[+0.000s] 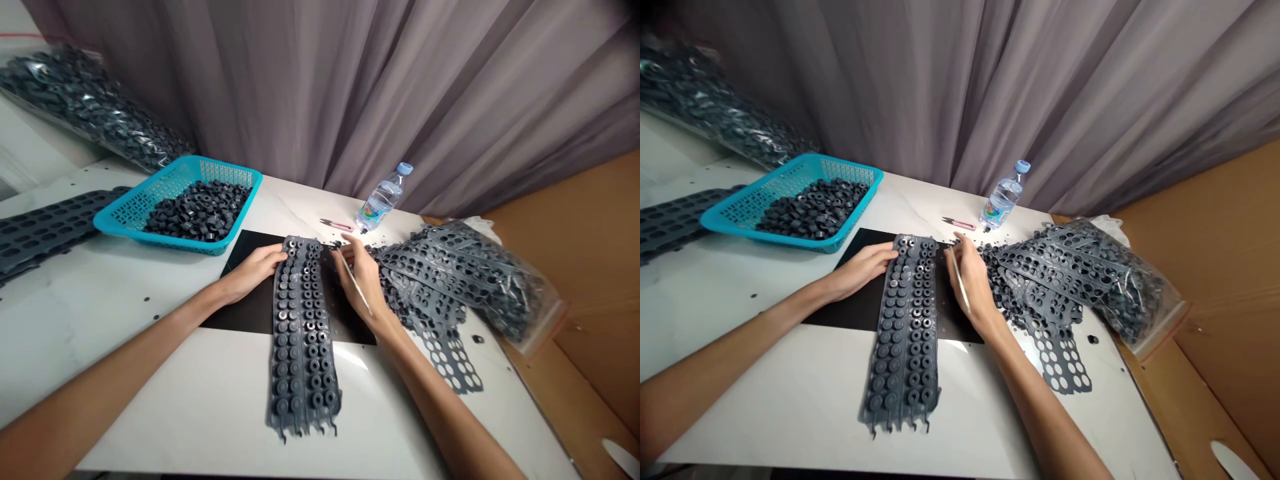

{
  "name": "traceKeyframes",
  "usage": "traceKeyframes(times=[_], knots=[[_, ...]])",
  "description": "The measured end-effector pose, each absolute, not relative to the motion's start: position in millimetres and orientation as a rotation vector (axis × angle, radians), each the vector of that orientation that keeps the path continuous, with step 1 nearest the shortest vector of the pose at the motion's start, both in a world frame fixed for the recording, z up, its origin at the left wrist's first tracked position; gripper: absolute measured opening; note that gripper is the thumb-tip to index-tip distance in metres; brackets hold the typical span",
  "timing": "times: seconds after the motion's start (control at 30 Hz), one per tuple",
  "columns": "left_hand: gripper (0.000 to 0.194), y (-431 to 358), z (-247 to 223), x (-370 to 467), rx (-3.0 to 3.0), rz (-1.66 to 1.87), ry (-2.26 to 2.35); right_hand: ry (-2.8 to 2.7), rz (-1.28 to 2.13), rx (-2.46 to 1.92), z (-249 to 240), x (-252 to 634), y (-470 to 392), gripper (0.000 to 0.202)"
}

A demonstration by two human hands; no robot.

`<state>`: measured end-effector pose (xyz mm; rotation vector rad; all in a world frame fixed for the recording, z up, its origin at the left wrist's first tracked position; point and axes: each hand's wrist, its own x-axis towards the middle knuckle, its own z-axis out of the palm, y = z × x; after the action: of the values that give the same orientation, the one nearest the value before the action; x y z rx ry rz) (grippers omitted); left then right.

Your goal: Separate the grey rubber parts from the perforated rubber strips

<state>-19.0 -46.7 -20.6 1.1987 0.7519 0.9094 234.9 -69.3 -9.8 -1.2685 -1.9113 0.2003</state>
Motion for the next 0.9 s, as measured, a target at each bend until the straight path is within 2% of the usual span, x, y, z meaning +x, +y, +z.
traceKeyframes(times=[0.13, 0.47, 0.9], knots=[[0.034, -48, -18, -19, 1.186, 0.911, 0.736, -1.966, 0.403, -1.076, -13, 212, -80, 0.018], [0.042, -50, -11, -19, 1.191, 0.896, 0.76, -2.145, 0.28, -1.037, -14, 202, -82, 0.017], [0.038, -50, -11, -17, 1.191, 0.894, 0.774, -2.181, 0.224, -1.042, -10, 198, -83, 0.018]])
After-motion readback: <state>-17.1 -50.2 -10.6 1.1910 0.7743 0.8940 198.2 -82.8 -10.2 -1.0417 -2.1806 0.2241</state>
